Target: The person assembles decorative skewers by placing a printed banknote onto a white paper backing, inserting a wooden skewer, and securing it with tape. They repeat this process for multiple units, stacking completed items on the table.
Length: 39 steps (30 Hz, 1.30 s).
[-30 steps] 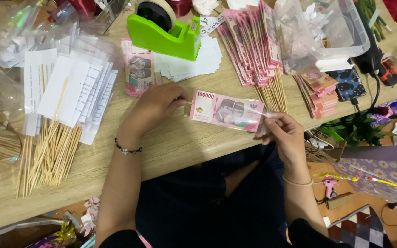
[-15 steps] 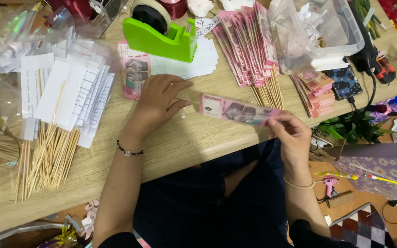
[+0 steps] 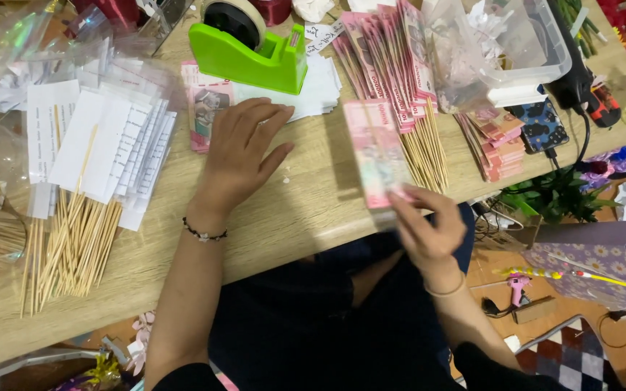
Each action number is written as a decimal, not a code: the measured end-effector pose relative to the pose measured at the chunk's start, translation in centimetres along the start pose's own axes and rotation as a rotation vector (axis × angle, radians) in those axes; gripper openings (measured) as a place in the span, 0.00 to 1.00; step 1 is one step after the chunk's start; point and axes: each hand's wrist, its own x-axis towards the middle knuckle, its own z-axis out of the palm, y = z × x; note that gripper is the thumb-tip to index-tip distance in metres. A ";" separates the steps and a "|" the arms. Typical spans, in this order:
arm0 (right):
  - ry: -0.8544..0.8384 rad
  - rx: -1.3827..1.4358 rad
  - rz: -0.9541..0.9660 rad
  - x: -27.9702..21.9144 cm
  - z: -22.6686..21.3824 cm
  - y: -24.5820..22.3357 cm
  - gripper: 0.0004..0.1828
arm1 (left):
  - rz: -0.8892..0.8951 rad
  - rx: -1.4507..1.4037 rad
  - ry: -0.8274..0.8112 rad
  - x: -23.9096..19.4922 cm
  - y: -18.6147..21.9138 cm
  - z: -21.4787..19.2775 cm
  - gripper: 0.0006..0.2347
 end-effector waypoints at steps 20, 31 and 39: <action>-0.517 0.151 0.236 1.1 2.9 -1.4 0.07 | -0.369 -0.176 -0.482 -5.2 10.8 3.5 0.25; -0.778 0.193 0.341 2.3 4.6 -2.2 0.05 | -0.290 -0.074 -0.434 -5.7 10.7 4.7 0.30; -0.861 0.128 0.346 1.0 5.3 -1.9 0.03 | -0.327 -0.082 -0.461 -5.9 10.6 4.9 0.30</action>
